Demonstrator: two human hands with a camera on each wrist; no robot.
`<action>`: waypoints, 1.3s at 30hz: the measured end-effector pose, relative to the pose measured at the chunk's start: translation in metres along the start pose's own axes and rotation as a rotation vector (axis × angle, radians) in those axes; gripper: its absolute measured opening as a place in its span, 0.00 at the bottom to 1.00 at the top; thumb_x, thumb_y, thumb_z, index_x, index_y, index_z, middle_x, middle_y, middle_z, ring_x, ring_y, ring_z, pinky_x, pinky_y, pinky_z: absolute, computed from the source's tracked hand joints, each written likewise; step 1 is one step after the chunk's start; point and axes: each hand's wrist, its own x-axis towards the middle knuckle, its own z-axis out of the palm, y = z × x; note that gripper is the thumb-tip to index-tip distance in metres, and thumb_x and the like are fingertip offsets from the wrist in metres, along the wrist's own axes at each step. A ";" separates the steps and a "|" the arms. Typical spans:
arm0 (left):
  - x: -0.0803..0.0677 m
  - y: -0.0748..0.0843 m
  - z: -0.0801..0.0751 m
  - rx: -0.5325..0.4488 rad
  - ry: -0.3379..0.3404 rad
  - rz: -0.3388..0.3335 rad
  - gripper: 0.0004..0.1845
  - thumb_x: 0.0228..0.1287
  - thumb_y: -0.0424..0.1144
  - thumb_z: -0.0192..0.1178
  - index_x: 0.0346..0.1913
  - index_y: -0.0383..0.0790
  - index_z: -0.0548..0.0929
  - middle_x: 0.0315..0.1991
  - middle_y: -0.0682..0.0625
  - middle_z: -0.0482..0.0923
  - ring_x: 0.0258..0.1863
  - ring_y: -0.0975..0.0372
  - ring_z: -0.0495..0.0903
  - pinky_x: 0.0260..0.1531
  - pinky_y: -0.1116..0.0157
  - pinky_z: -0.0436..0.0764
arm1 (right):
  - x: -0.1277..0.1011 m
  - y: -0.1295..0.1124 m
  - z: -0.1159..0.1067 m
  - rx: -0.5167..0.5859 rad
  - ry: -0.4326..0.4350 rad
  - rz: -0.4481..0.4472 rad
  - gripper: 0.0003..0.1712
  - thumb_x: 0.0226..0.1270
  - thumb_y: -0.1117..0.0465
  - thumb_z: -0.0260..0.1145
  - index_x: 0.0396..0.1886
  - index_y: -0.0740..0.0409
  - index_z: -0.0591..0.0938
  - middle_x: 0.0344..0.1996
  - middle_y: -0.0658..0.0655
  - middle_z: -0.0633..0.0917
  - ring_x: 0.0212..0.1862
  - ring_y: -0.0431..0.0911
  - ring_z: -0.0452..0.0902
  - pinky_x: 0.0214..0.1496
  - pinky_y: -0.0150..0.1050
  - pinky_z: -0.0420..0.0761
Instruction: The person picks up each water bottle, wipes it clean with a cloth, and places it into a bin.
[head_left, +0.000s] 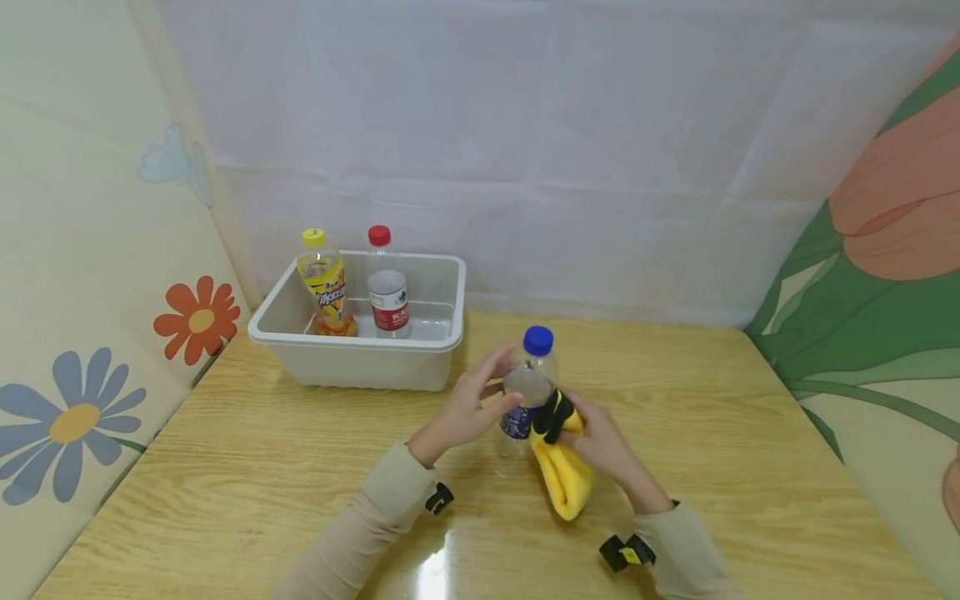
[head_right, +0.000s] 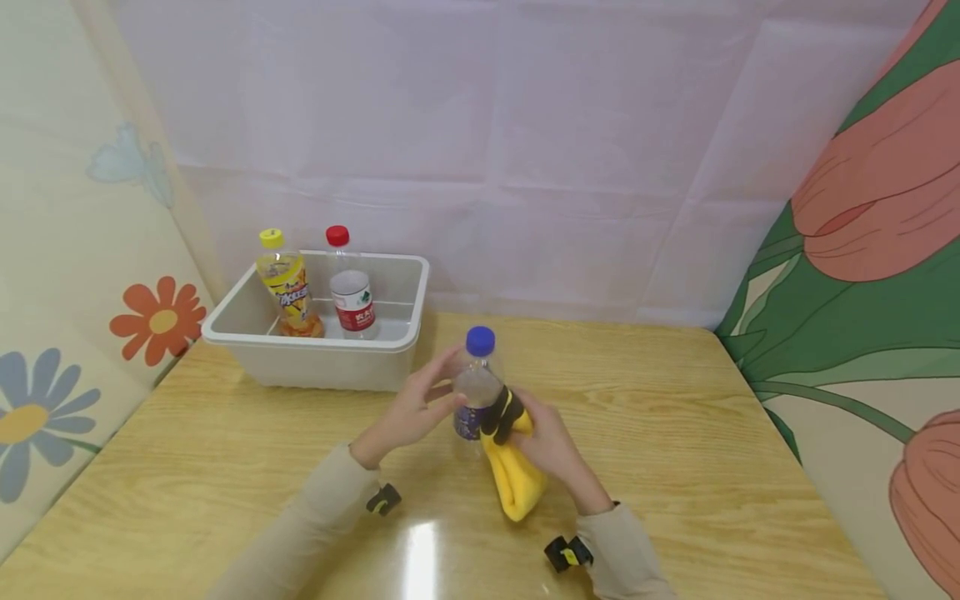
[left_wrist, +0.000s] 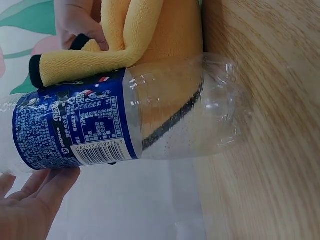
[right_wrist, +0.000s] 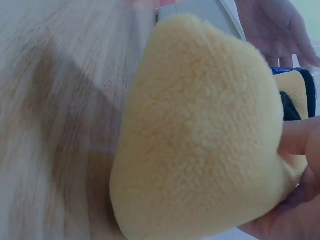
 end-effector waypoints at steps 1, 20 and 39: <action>0.000 -0.005 0.000 -0.006 0.003 -0.001 0.33 0.59 0.25 0.57 0.65 0.26 0.55 0.54 0.29 0.68 0.54 0.45 0.70 0.52 0.55 0.75 | 0.000 0.001 0.001 -0.008 0.005 -0.009 0.34 0.44 0.77 0.66 0.57 0.68 0.71 0.47 0.68 0.79 0.44 0.55 0.76 0.48 0.50 0.76; -0.003 0.017 -0.003 0.088 0.073 0.065 0.27 0.57 0.21 0.56 0.59 0.19 0.60 0.47 0.29 0.69 0.45 0.42 0.73 0.40 0.65 0.81 | -0.011 -0.003 -0.002 -0.063 0.041 0.002 0.35 0.44 0.77 0.69 0.56 0.67 0.71 0.44 0.67 0.80 0.43 0.55 0.77 0.45 0.49 0.76; -0.006 0.028 -0.002 0.095 0.084 -0.061 0.27 0.56 0.26 0.59 0.57 0.20 0.63 0.51 0.31 0.70 0.49 0.44 0.72 0.45 0.54 0.79 | -0.023 0.002 -0.012 0.045 0.178 0.228 0.25 0.49 0.71 0.70 0.50 0.67 0.75 0.47 0.66 0.78 0.50 0.58 0.73 0.52 0.55 0.75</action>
